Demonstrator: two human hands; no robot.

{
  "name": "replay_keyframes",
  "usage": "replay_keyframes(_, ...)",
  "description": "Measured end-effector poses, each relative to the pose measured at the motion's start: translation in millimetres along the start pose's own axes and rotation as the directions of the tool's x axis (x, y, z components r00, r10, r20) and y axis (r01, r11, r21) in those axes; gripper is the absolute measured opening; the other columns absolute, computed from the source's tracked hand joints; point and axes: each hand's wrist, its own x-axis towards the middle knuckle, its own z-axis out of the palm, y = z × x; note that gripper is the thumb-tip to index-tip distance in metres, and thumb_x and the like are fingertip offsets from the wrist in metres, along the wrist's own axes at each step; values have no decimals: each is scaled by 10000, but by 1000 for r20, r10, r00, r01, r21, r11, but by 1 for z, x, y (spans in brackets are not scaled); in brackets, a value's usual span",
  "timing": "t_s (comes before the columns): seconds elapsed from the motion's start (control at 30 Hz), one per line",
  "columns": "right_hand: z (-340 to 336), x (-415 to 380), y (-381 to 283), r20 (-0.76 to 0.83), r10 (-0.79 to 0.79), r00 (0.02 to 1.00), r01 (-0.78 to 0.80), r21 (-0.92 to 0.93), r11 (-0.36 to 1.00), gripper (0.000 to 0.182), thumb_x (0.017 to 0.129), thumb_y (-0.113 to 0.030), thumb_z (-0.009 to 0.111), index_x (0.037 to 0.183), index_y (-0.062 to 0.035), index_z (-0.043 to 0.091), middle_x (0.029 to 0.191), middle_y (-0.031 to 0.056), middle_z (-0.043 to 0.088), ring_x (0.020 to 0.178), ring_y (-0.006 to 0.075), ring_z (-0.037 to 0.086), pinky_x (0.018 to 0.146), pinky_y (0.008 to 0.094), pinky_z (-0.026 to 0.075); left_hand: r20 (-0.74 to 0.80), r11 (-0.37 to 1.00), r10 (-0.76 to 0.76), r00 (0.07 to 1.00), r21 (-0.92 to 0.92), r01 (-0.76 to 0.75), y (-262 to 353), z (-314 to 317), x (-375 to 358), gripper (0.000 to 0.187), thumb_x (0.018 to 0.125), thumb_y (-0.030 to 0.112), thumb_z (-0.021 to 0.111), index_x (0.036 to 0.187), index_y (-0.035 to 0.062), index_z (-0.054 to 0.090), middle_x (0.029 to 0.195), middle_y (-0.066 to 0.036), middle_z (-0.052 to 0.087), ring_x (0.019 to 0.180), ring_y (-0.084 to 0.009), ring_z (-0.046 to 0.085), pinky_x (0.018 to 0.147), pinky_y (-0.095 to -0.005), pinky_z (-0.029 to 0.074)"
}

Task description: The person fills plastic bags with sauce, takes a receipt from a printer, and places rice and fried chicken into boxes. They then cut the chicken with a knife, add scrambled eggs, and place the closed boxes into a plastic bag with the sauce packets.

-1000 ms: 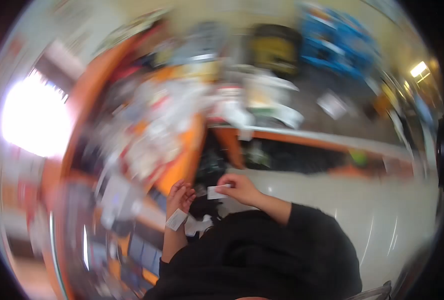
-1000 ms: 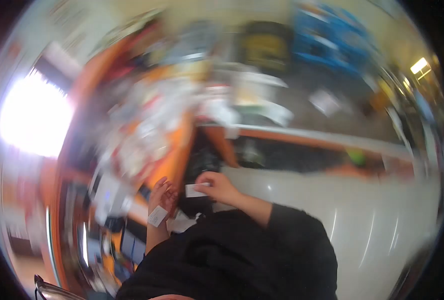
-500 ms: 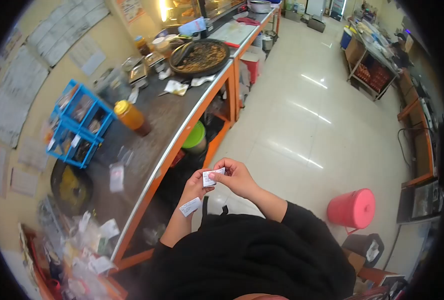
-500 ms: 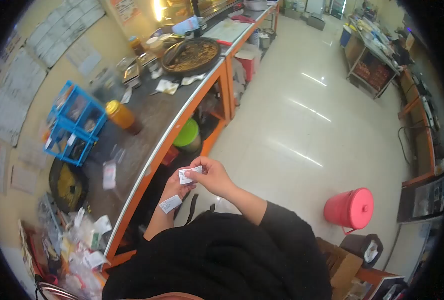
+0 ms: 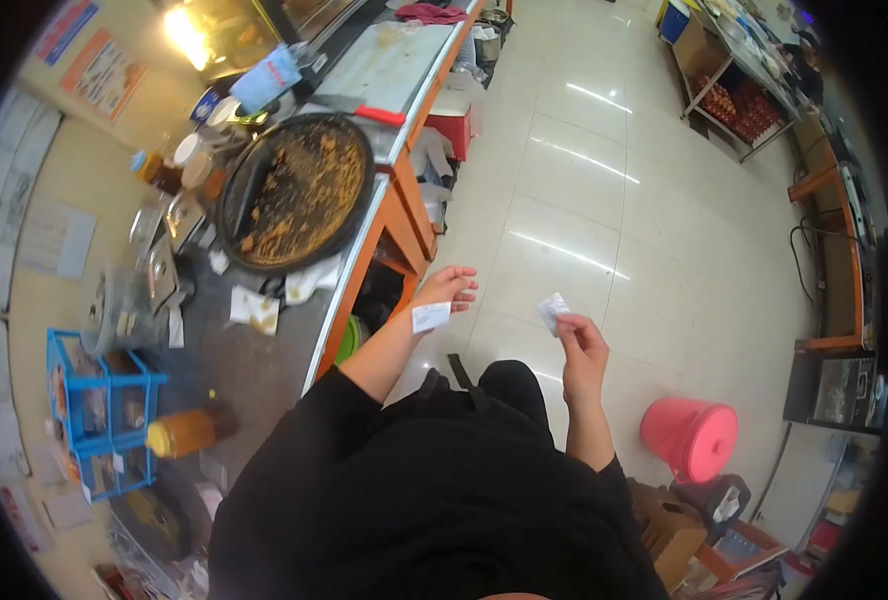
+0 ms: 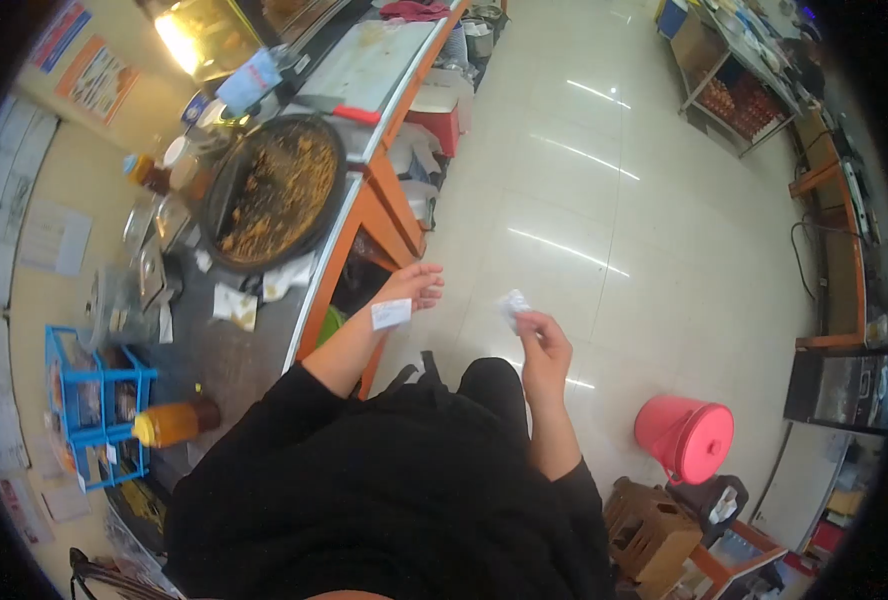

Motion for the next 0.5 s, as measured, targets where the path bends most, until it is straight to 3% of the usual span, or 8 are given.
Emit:
replay_keyframes(0.07,-11,53,11,-72,-62,995,63,5,998,278,889,-55,574,1167,-57,590,1039,50,620,922,115,560,822,247,439,-65,1000,-2,998,30,3,31,-4,78,328,897,188,595,1199,104,498,1013,-51,591,878,-196,604,742,-311,515)
replay_keyframes(0.13,-20,116,34,-47,37,998,-39,-37,999,360,887,-36,566,1246,-46,548,1181,79,582,1010,152,558,852,255,448,-12,956,58,998,-287,-59,57,-23,151,344,888,180,606,1204,107,491,1017,-65,589,881,-222,607,734,-325,522)
replay_keyframes(0.2,-18,186,40,4,91,996,-88,-211,974,400,887,-48,571,1283,-52,518,1248,81,545,1036,159,551,845,270,461,-123,909,107,987,-391,-147,73,-47,211,406,874,226,639,1236,130,483,1084,-71,561,927,-259,591,799,-381,509)
replay_keyframes(0.27,-6,257,50,155,159,975,-107,-301,948,480,892,-80,579,1353,-90,447,1369,99,442,1073,193,543,820,303,485,-375,897,43,926,-393,-201,95,-62,253,340,882,218,619,1182,122,491,1033,-78,581,884,-232,598,739,-362,517)
replay_keyframes(0.33,11,329,54,292,116,949,-6,-355,935,494,882,-98,593,1352,-88,440,1360,124,458,1046,230,573,833,325,493,-478,852,20,878,-451,-265,108,-91,301,343,883,247,621,1178,127,492,1027,-71,581,884,-225,593,738,-364,514)
replay_keyframes(0.43,52,430,51,387,167,907,101,-583,806,507,865,-116,608,1342,-77,441,1346,148,473,1012,275,598,859,354,491,-587,760,-64,807,-553,-342,121,-127,361,339,891,291,608,1169,133,494,1014,-62,580,874,-221,588,745,-368,510)
replay_keyframes(0.47,69,468,63,416,116,902,166,-581,797,510,859,-122,611,1338,-74,444,1341,152,477,1003,283,602,866,356,489,-613,718,-85,786,-585,-378,132,-139,387,337,896,306,602,1166,135,495,1010,-59,580,869,-221,587,749,-370,509)
replay_keyframes(0.5,85,501,77,446,70,892,229,-580,782,512,854,-127,615,1334,-71,447,1336,156,481,995,290,606,873,358,486,-620,664,16,785,-580,-471,123,-160,413,359,898,352,594,1153,121,491,998,-49,574,848,-229,580,760,-373,502)
